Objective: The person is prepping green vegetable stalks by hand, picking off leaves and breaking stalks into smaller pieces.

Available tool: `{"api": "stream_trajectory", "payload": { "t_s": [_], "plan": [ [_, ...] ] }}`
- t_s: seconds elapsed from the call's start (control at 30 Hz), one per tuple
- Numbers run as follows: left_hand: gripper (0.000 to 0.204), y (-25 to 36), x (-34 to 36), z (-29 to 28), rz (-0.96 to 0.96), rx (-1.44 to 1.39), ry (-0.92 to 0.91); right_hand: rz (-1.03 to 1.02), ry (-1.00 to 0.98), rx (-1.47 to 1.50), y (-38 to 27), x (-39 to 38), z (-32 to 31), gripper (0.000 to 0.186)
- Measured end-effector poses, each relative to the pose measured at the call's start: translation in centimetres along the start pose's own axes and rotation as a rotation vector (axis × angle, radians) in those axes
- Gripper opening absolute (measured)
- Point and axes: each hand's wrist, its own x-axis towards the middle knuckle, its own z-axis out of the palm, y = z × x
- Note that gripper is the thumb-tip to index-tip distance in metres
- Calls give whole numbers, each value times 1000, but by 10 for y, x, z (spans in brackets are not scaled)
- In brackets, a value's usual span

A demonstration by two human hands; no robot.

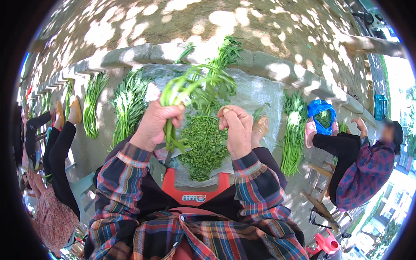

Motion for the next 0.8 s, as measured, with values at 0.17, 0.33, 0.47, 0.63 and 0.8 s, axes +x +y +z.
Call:
{"api": "stream_trajectory", "payload": {
  "t_s": [0.17,0.33,0.47,0.63,0.8],
  "plan": [
    [14,-20,3,4,104,-272,-3,-19,-156,-300,-3,-7,14,11],
    [12,-38,-25,34,16,-602,-20,-185,-66,-441,-2,-8,36,20],
    [22,-49,-42,47,127,-694,-172,-323,-32,-585,-14,-17,56,35],
    [40,-40,-69,54,253,-730,-235,-445,-87,-605,-30,-23,86,46],
    [47,-29,-82,53,401,-677,-260,-347,-108,-594,-50,-32,111,47]
  ]
}}
